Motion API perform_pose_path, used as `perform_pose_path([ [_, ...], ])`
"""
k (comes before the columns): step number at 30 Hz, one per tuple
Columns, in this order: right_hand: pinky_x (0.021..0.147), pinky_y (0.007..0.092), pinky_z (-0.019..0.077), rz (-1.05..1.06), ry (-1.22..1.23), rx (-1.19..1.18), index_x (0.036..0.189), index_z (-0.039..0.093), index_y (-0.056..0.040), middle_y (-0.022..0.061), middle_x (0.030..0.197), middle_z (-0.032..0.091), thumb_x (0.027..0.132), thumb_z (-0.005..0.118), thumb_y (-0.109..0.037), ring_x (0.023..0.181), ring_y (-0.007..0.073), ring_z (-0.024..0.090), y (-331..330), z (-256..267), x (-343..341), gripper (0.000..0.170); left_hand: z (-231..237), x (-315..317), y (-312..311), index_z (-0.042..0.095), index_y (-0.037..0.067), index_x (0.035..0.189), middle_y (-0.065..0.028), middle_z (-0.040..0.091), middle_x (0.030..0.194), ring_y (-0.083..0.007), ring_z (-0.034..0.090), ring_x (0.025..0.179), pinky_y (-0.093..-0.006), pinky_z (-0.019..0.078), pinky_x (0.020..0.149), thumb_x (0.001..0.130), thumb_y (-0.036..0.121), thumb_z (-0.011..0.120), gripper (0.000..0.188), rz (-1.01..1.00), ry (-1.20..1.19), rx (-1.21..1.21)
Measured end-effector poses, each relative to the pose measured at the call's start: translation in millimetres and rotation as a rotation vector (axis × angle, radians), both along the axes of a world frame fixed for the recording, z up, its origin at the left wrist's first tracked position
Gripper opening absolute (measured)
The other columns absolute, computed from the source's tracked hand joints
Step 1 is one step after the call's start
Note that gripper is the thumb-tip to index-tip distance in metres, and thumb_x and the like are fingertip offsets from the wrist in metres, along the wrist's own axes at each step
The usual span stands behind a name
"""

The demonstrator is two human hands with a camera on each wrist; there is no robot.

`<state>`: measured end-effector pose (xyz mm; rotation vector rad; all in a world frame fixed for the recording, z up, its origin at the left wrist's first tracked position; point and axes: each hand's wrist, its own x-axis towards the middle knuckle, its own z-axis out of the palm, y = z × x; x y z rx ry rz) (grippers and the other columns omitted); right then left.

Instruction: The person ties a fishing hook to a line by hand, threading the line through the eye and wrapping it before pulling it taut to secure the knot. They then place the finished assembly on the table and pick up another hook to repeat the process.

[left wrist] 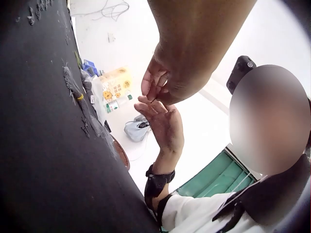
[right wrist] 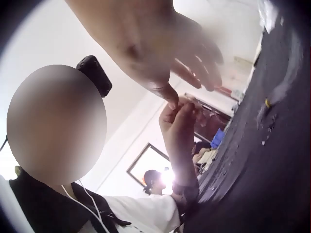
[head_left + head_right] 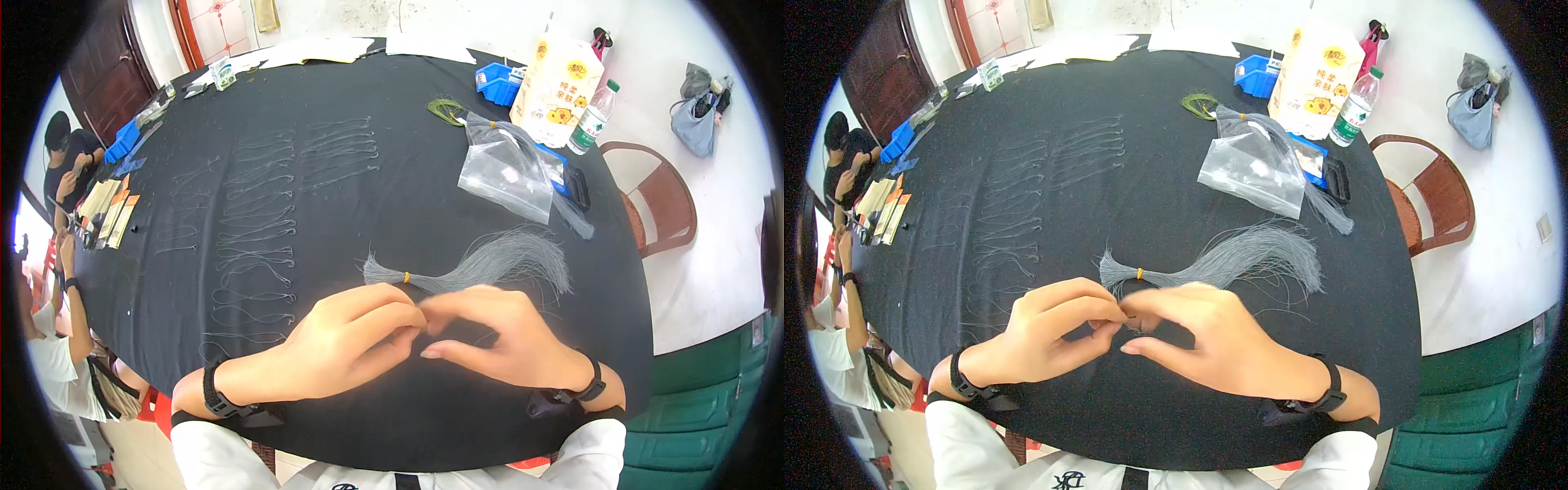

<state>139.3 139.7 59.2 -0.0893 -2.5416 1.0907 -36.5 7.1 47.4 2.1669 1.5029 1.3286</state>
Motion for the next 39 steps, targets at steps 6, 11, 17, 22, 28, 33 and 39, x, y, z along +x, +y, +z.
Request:
perform_pose_path([
  [6,0.061,0.0261,0.0508,-0.009,-0.044,-0.349,0.093,0.067,-0.0026,0.008,0.073,0.069,0.084,0.066,-0.006,0.064,0.017,0.067,-4.7,0.6,-2.6,0.009,2.6,0.7,-0.9,0.061,0.0,0.094,-0.0105,0.06,0.086,-0.0254,0.062,0.07,-0.0327,0.05,0.059,0.072,-0.007,0.067,0.024,-0.01,-0.025,0.039],
  [11,0.058,0.0265,0.0497,-0.082,0.172,-0.07,0.09,0.067,-0.0011,0.0081,0.071,0.067,0.081,0.067,-0.001,0.062,0.0183,0.066,-9.3,-8.0,-1.4,0.009,2.8,8.9,-3.1,0.062,-0.001,0.095,-0.0108,0.061,0.087,-0.025,0.063,0.072,-0.0318,0.0506,0.06,0.073,-0.005,0.07,0.023,0.053,-0.119,-0.01],
  [17,0.056,0.0252,0.0493,-0.119,0.252,0.152,0.089,0.068,-0.0009,0.0054,0.069,0.068,0.076,0.068,0.004,0.061,0.0175,0.066,-11.3,-13.0,-1.2,0.014,-2.3,4.3,-3.2,0.064,0.0,0.092,-0.0118,0.064,0.087,-0.0237,0.065,0.073,-0.0299,0.0519,0.061,0.074,-0.004,0.072,0.02,0.057,-0.017,0.014],
  [22,0.053,0.0316,0.0473,-0.084,0.216,0.089,0.091,0.064,-0.0016,0.0103,0.069,0.062,0.076,0.071,-0.002,0.058,0.0237,0.062,-7.9,-7.6,0.3,0.017,1.9,5.6,-2.5,0.065,0.0,0.088,-0.0118,0.065,0.086,-0.0227,0.065,0.072,-0.0289,0.0517,0.06,0.072,-0.004,0.073,0.018,0.082,-0.009,0.026],
  [28,0.054,0.0279,0.0482,-0.079,0.069,-0.129,0.094,0.062,-0.0017,0.01,0.07,0.065,0.08,0.068,-0.001,0.058,0.0194,0.064,-8.8,3.2,3.9,0.016,3.3,4.0,-2.7,0.066,0.0,0.088,-0.0122,0.064,0.085,-0.0223,0.064,0.071,-0.0284,0.0507,0.057,0.069,-0.005,0.074,0.021,0.09,0.006,0.065],
  [33,0.055,0.0253,0.0476,-0.029,-0.001,-0.266,0.094,0.061,-0.001,0.0084,0.068,0.065,0.084,0.063,-0.001,0.06,0.0136,0.065,-5.7,6.0,5.1,0.011,2.5,4.0,-1.7,0.066,-0.001,0.089,-0.0124,0.064,0.084,-0.0225,0.064,0.07,-0.0286,0.0505,0.056,0.067,-0.006,0.074,0.023,0.081,0.043,0.114],
  [39,0.055,0.0225,0.0471,-0.003,-0.067,-0.438,0.094,0.063,-0.0003,0.0057,0.07,0.066,0.087,0.062,-0.006,0.062,0.0081,0.064,-5.2,7.3,5.3,0.009,2.5,5.2,-0.8,0.066,-0.001,0.088,-0.0122,0.063,0.084,-0.0218,0.064,0.069,-0.0284,0.0508,0.056,0.066,-0.006,0.075,0.024,0.079,0.061,0.13],
])
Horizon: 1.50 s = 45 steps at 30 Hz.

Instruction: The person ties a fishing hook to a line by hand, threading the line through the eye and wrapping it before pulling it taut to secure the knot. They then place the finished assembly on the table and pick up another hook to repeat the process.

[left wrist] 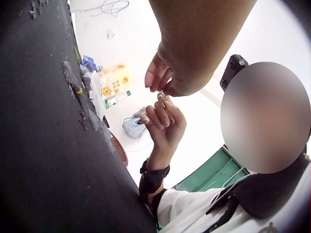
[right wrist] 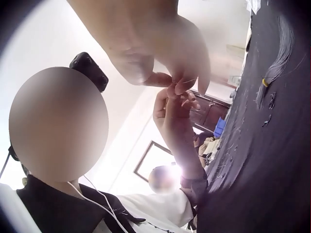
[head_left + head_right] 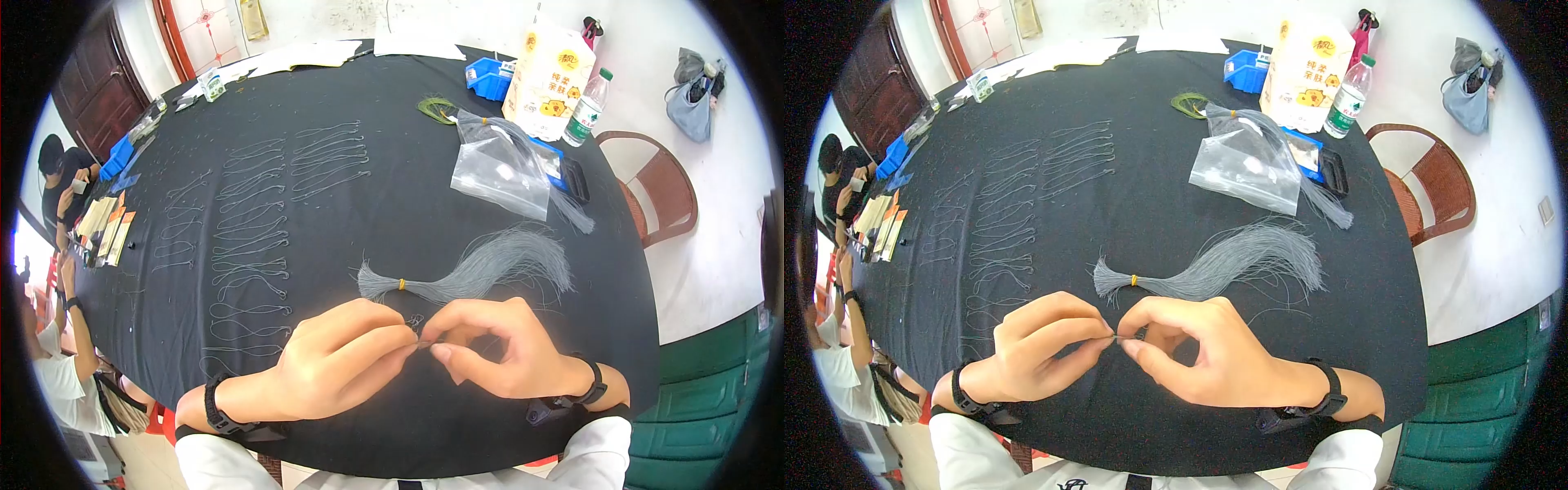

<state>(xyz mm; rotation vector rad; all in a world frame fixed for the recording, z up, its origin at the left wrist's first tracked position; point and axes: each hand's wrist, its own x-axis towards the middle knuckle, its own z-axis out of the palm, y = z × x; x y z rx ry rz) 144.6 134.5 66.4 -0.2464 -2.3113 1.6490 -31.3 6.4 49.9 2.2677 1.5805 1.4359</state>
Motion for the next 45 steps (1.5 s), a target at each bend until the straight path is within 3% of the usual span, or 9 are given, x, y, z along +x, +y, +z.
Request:
perform_pose_path([
  [7,0.052,0.0217,0.046,-0.109,0.072,-0.118,0.089,0.065,-0.0016,0.0037,0.071,0.061,0.087,0.064,-0.005,0.059,0.0067,0.059,-7.2,-11.3,-4.9,0.004,-1.9,2.7,-0.7,0.065,-0.001,0.089,-0.0124,0.063,0.084,-0.0222,0.064,0.069,-0.0287,0.0505,0.056,0.066,-0.006,0.075,0.025,0.009,0.009,0.024],
  [13,0.051,0.0215,0.0429,-0.11,0.117,0.253,0.09,0.066,0.001,0.0046,0.072,0.063,0.086,0.064,-0.001,0.057,0.0082,0.058,-5.9,-9.4,-3.1,0.005,-2.4,3.1,-0.5,0.065,-0.002,0.088,-0.0133,0.063,0.082,-0.0228,0.064,0.068,-0.0291,0.0502,0.055,0.066,-0.006,0.075,0.025,-0.001,0.02,0.023],
  [25,0.046,0.0215,0.0211,-0.044,-0.003,-0.154,0.092,0.064,-0.0012,-0.0066,0.057,0.044,0.09,0.062,-0.008,0.051,-0.0007,0.031,-5.7,-8.2,0.4,0.008,-1.4,1.3,0.4,0.064,-0.003,0.087,-0.014,0.063,0.08,-0.0245,0.062,0.064,-0.0312,0.0504,0.054,0.063,-0.008,0.076,0.027,-0.029,0.067,0.088],
  [28,0.049,0.0192,0.0263,-0.013,-0.088,-0.197,0.094,0.066,0.0003,-0.0043,0.061,0.054,0.089,0.063,-0.005,0.053,-0.0005,0.038,-2.7,-0.1,1.3,0.008,-1.5,1.0,0.6,0.064,-0.004,0.087,-0.0144,0.063,0.08,-0.0247,0.062,0.064,-0.0313,0.0503,0.054,0.063,-0.008,0.075,0.027,-0.043,0.078,0.098],
  [31,0.049,0.0193,0.026,-0.019,-0.098,-0.227,0.093,0.067,-0.0001,-0.0046,0.059,0.053,0.088,0.063,-0.005,0.053,-0.0005,0.038,-2.9,-0.8,1.1,0.007,-1.6,1.2,0.5,0.064,-0.004,0.087,-0.0144,0.062,0.08,-0.0247,0.062,0.064,-0.0312,0.0502,0.053,0.063,-0.008,0.075,0.027,-0.05,0.091,0.101],
  [34,0.049,0.0194,0.0257,-0.053,-0.084,-0.173,0.092,0.067,-0.0003,-0.0051,0.057,0.052,0.088,0.064,-0.005,0.052,-0.0005,0.037,-5.5,-2.5,1.3,0.007,-1.4,1.7,0.5,0.063,-0.004,0.088,-0.0143,0.062,0.08,-0.0246,0.062,0.064,-0.031,0.05,0.053,0.063,-0.008,0.075,0.028,-0.053,0.09,0.099],
  [37,0.044,0.0215,0.0221,-0.083,0.012,-0.043,0.089,0.065,-0.0018,-0.006,0.051,0.039,0.087,0.064,-0.007,0.049,-0.0004,0.031,-8.4,-5.0,1.1,0.006,-2.4,1.7,-0.1,0.063,-0.004,0.089,-0.0141,0.062,0.08,-0.0245,0.062,0.064,-0.0305,0.0498,0.053,0.063,-0.009,0.075,0.029,-0.044,0.078,0.086],
  [40,0.042,0.0229,0.024,-0.15,0.086,0.217,0.088,0.066,-0.0033,-0.0027,0.048,0.038,0.084,0.066,-0.004,0.043,0.0026,0.032,-7.6,-3.0,3.4,0.005,1.2,1.2,-1.4,0.063,-0.005,0.089,-0.0142,0.062,0.081,-0.025,0.062,0.066,-0.0307,0.0504,0.054,0.063,-0.009,0.074,0.029,-0.028,0.061,0.061],
  [45,0.041,0.026,0.0288,-0.188,0.232,0.308,0.088,0.066,-0.0052,0.0009,0.048,0.042,0.079,0.07,-0.002,0.039,0.0092,0.04,-7.8,-10.1,1.9,0.01,3.8,0.2,-1.2,0.061,-0.008,0.089,-0.0156,0.061,0.082,-0.0272,0.062,0.067,-0.0324,0.0516,0.055,0.062,-0.01,0.073,0.03,-0.027,0.039,0.046],
])
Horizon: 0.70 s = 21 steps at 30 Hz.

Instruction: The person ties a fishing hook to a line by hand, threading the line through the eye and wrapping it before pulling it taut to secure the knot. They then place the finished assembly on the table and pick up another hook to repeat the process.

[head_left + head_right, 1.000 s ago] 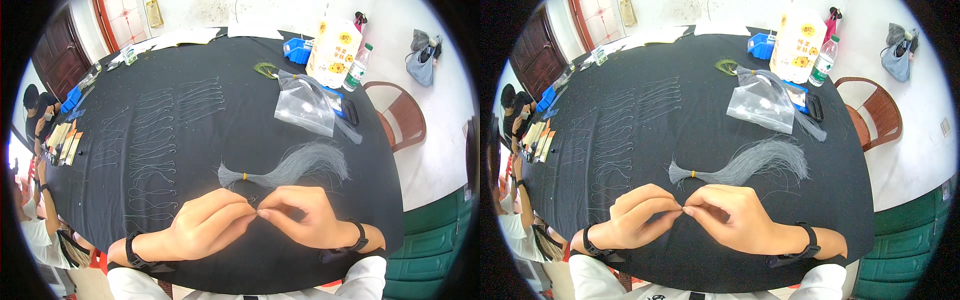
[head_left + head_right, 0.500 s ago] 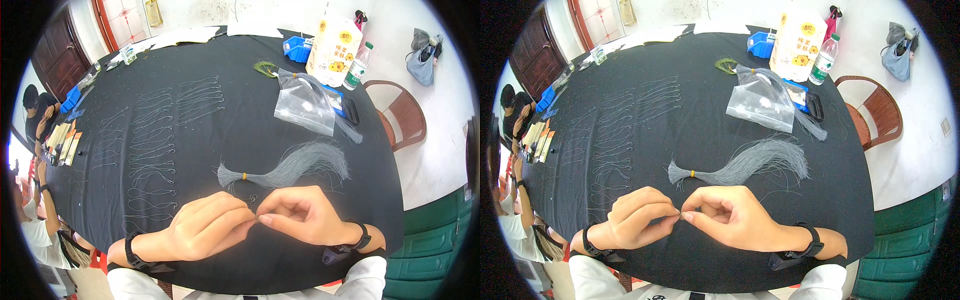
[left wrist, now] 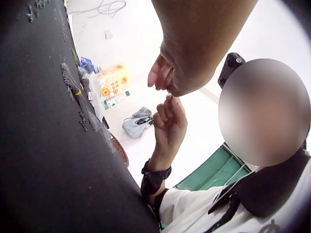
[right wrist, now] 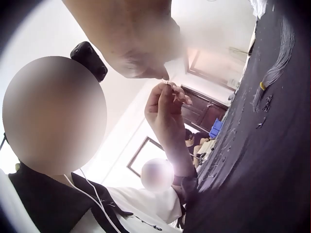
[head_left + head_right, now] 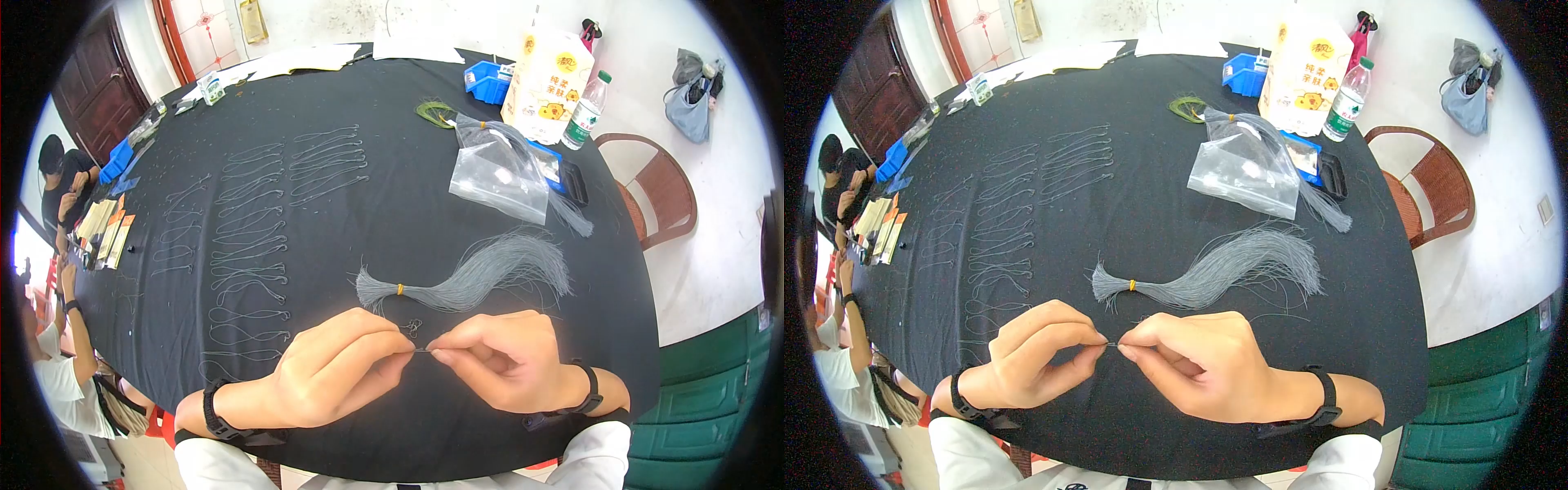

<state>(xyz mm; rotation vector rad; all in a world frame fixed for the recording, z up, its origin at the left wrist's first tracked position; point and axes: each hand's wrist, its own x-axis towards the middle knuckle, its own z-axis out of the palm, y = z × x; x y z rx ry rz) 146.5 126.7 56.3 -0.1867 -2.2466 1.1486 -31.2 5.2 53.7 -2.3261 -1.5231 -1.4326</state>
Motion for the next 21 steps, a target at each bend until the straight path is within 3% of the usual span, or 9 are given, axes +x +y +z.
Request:
perform_pose_path([
  [4,0.04,0.0279,0.0316,0.002,0.029,0.034,0.087,0.066,-0.0056,0.0016,0.049,0.045,0.079,0.07,-0.003,0.039,0.0112,0.043,-2.1,-0.8,-3.0,0.01,-0.3,1.1,0.3,0.061,-0.008,0.089,-0.0159,0.061,0.082,-0.0276,0.062,0.067,-0.0327,0.0515,0.056,0.062,-0.01,0.073,0.03,0.004,-0.005,0.001],
  [7,0.042,0.0272,0.0373,0.019,-0.032,0.072,0.088,0.066,-0.0046,0.0035,0.055,0.053,0.077,0.071,-0.001,0.043,0.0131,0.05,-0.8,3.1,-0.9,0.013,-0.7,1.1,0.3,0.061,-0.008,0.089,-0.0159,0.061,0.082,-0.0278,0.062,0.067,-0.0328,0.0513,0.055,0.062,-0.01,0.073,0.03,0.007,-0.011,0.002],
  [10,0.04,0.0219,0.0347,-0.024,0.192,0.143,0.089,0.069,-0.0011,0.0062,0.06,0.062,0.073,0.071,0.007,0.044,0.0089,0.052,-1.4,-1.4,-4.3,0.018,-1.2,1.0,0.4,0.061,-0.008,0.089,-0.0155,0.061,0.082,-0.0276,0.061,0.067,-0.0327,0.0511,0.055,0.063,-0.01,0.073,0.029,0.016,-0.022,0.0],
  [13,0.048,0.0286,0.049,-0.007,0.16,0.286,0.09,0.065,0.0009,0.0116,0.072,0.066,0.073,0.074,0.003,0.055,0.0216,0.064,0.0,5.2,-0.6,0.02,-1.0,1.4,0.8,0.061,-0.007,0.089,-0.015,0.061,0.082,-0.0271,0.061,0.067,-0.0325,0.0509,0.055,0.063,-0.01,0.073,0.029,0.016,-0.031,-0.006],
  [21,0.047,0.03,0.0483,0.002,0.145,0.302,0.089,0.064,0.0001,0.0113,0.068,0.064,0.073,0.073,0.001,0.053,0.0223,0.063,1.6,-3.4,-5.5,0.018,-1.5,2.2,0.3,0.061,-0.007,0.09,-0.0145,0.061,0.083,-0.0265,0.061,0.067,-0.0322,0.0508,0.055,0.064,-0.01,0.073,0.028,0.017,-0.035,-0.016],
])
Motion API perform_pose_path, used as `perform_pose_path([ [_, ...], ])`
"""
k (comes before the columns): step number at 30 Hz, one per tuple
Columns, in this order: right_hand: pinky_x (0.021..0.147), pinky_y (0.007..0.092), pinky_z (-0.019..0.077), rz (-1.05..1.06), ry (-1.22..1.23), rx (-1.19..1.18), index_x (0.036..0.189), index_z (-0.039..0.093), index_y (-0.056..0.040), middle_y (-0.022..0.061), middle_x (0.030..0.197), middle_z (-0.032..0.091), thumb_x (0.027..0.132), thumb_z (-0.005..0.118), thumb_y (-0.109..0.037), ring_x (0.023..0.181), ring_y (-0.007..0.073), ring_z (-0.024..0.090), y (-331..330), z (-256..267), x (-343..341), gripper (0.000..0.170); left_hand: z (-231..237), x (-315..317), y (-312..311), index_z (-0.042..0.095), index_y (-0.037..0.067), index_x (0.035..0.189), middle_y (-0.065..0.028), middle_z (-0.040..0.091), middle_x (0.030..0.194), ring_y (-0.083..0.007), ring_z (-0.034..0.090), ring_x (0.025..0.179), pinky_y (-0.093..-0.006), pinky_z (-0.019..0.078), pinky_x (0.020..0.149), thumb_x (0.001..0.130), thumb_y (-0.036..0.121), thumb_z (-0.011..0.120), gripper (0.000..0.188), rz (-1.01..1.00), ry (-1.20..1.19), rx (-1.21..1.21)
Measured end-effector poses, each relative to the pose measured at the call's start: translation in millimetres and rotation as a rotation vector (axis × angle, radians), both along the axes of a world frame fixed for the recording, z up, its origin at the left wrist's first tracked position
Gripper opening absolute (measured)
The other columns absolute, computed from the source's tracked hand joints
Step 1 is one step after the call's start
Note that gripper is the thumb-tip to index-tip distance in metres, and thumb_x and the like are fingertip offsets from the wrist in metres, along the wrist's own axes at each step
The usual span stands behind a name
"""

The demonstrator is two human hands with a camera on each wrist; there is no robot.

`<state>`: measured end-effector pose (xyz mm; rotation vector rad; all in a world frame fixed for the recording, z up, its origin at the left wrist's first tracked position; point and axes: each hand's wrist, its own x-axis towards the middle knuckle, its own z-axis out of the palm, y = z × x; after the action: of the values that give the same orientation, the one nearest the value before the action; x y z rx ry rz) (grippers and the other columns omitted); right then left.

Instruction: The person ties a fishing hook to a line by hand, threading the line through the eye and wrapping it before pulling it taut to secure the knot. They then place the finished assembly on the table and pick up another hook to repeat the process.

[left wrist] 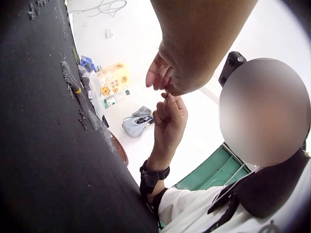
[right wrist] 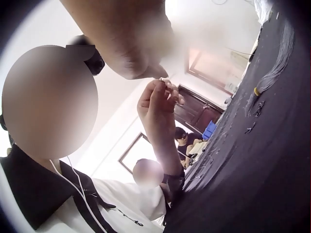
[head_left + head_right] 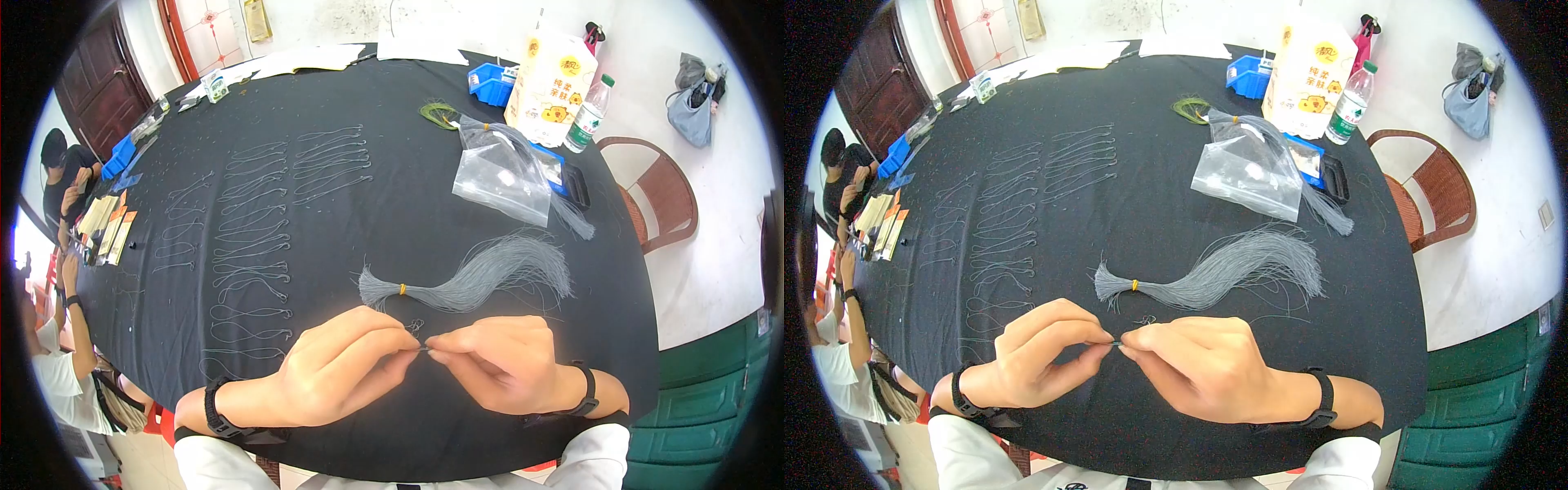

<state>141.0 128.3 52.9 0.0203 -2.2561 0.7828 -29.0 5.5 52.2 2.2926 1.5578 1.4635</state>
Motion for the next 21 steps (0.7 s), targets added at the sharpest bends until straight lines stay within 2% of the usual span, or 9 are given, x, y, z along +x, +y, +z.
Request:
perform_pose_path([
  [4,0.043,0.0289,0.0423,0.001,-0.106,-0.099,0.088,0.065,-0.003,0.007,0.057,0.058,0.076,0.072,-0.001,0.046,0.0182,0.057,-1.4,4.9,1.3,0.014,-0.4,-0.3,-0.3,0.061,-0.007,0.09,-0.0149,0.061,0.083,-0.0269,0.061,0.067,-0.0322,0.0509,0.055,0.065,-0.009,0.073,0.028,-0.01,0.017,0.006],
  [7,0.041,0.0279,0.0357,0.02,-0.226,-0.222,0.087,0.064,-0.0047,0.0036,0.05,0.049,0.079,0.069,-0.002,0.039,0.0142,0.048,-0.7,7.8,3.3,0.011,-0.3,0.1,-0.3,0.061,-0.007,0.09,-0.015,0.061,0.083,-0.027,0.061,0.066,-0.0322,0.0508,0.055,0.065,-0.009,0.073,0.028,-0.017,0.023,0.009],
  [10,0.04,0.0273,0.0328,0.055,-0.254,-0.335,0.088,0.063,-0.0049,0.0021,0.047,0.044,0.08,0.067,-0.002,0.038,0.0122,0.042,-0.1,5.8,3.1,0.009,-0.6,0.4,-0.1,0.061,-0.007,0.09,-0.015,0.061,0.083,-0.027,0.061,0.067,-0.0322,0.0508,0.055,0.065,-0.008,0.073,0.028,-0.024,0.024,0.01],
  [21,0.041,0.0265,0.0334,0.095,-0.253,-0.336,0.091,0.063,-0.0033,0.0041,0.053,0.05,0.082,0.065,-0.002,0.04,0.0093,0.044,-0.4,7.6,2.5,0.009,-2.1,0.1,0.2,0.061,-0.007,0.09,-0.0152,0.061,0.083,-0.0276,0.061,0.067,-0.0329,0.0514,0.056,0.064,-0.008,0.072,0.028,-0.049,0.054,0.024],
])
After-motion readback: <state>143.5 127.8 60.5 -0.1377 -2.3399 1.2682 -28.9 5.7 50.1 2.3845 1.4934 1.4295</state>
